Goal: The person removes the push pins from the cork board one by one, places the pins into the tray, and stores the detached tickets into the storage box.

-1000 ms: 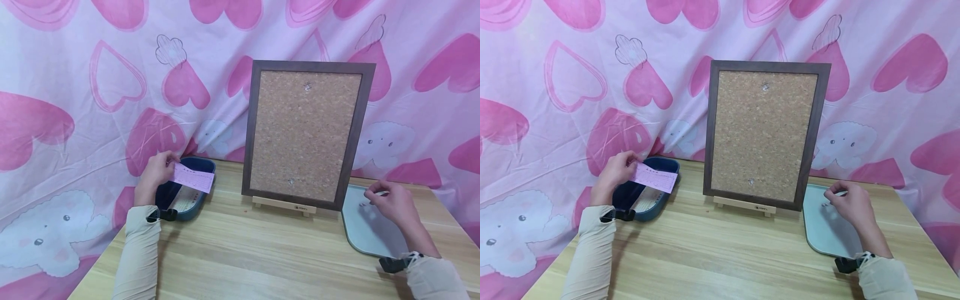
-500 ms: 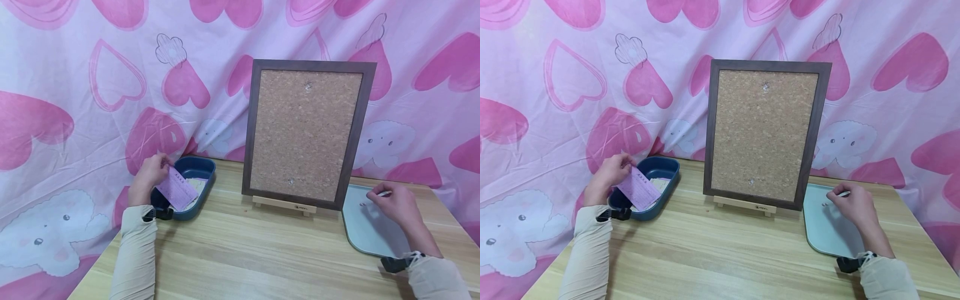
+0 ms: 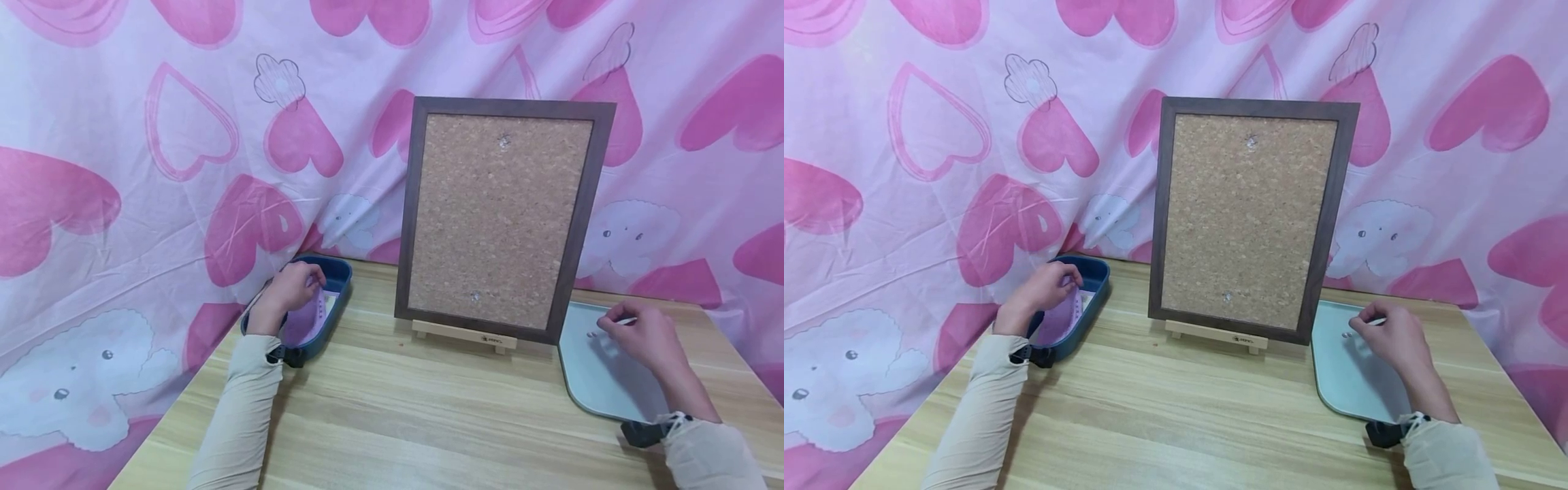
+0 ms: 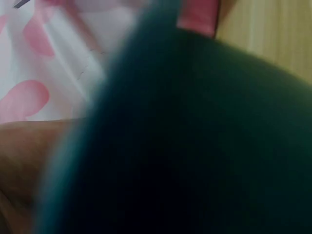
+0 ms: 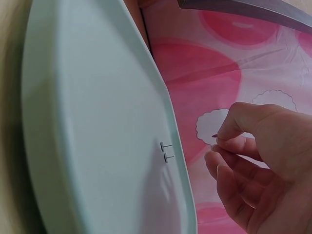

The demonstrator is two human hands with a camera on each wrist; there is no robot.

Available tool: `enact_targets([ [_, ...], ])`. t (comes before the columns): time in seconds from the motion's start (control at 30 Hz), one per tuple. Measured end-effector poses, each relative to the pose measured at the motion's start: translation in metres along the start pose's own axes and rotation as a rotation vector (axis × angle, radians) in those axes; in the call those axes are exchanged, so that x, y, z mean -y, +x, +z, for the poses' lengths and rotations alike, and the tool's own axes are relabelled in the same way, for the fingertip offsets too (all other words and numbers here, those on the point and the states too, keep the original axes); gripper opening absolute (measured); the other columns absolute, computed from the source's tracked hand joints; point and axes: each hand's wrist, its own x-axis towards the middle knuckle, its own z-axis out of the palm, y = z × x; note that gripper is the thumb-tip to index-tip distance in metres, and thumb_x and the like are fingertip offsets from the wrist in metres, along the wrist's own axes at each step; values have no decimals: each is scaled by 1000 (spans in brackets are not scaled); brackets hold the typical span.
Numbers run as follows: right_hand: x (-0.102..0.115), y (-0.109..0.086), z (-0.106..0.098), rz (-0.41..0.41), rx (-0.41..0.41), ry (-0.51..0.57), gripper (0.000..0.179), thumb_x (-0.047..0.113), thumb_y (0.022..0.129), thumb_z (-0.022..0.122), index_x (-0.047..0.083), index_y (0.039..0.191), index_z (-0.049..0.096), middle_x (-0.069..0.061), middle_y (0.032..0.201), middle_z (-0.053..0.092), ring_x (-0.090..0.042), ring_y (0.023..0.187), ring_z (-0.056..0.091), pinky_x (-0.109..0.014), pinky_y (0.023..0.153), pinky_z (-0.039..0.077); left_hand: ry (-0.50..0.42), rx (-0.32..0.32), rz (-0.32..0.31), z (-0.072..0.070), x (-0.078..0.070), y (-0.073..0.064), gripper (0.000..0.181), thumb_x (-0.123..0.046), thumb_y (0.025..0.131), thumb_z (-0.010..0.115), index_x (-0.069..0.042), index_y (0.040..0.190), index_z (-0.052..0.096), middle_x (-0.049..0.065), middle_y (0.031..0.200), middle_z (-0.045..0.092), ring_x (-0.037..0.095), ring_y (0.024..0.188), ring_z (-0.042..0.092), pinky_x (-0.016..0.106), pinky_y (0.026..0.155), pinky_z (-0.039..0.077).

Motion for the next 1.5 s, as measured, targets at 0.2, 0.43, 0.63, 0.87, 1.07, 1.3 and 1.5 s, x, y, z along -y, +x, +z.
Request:
enact_targets([
  [0.2, -3, 0, 0, 3, 13, 1, 28, 28, 103, 73, 1, 111, 72, -25, 111, 72, -38, 98, 63, -28, 65, 49, 21, 12, 2, 7, -1, 2, 14, -7, 98, 67, -12, 100, 79, 14, 112, 78, 41, 119, 69, 75, 101, 49],
  [0.43, -5, -1, -1, 4, 16, -7, 30, 30, 103, 74, 0, 109, 73, -24, 108, 73, -36, 95, 64, -27, 63, 47, 28, 44, 2, 6, -1, 0, 14, -7, 97, 67, -10, 103, 80, 17, 113, 78, 43, 115, 69, 67, 99, 53],
  [0.63, -8, -1, -1, -1, 27, -12, 28, 28, 102, 74, 0, 107, 74, -21, 104, 74, -31, 90, 62, -26, 62, 46, -16, 90, 18, 7, -2, -1, 14, -5, 97, 67, -7, 105, 78, 16, 112, 77, 38, 110, 69, 60, 99, 55],
  [0.87, -11, -1, -4, 10, 69, -44, 26, 27, 99, 76, 1, 101, 73, -19, 99, 72, -29, 87, 60, -30, 65, 44, -31, 114, 35, 10, -2, -1, 13, -4, 97, 68, -5, 106, 78, 14, 111, 77, 35, 109, 69, 56, 102, 55],
  [1.07, -12, -1, -5, 45, 143, -104, 27, 27, 95, 78, 2, 98, 72, -14, 90, 69, -29, 82, 57, -33, 63, 42, -43, 129, 31, 10, -1, 0, 14, -5, 98, 67, -6, 108, 77, 16, 114, 76, 36, 108, 67, 54, 98, 54],
  [1.3, -12, 0, -2, 34, 230, -167, 26, 30, 94, 78, 4, 93, 74, -8, 82, 66, -25, 78, 57, -35, 63, 38, -49, 150, 19, 10, -1, -1, 15, -8, 99, 67, -6, 111, 76, 14, 114, 75, 34, 106, 65, 51, 95, 54],
  [1.5, -9, 1, -2, 45, 255, -173, 25, 27, 96, 77, 2, 98, 76, -10, 86, 68, -27, 80, 58, -35, 65, 39, -49, 145, 20, 10, -1, -2, 14, -9, 99, 68, -6, 110, 76, 13, 111, 75, 35, 107, 66, 52, 96, 54],
])
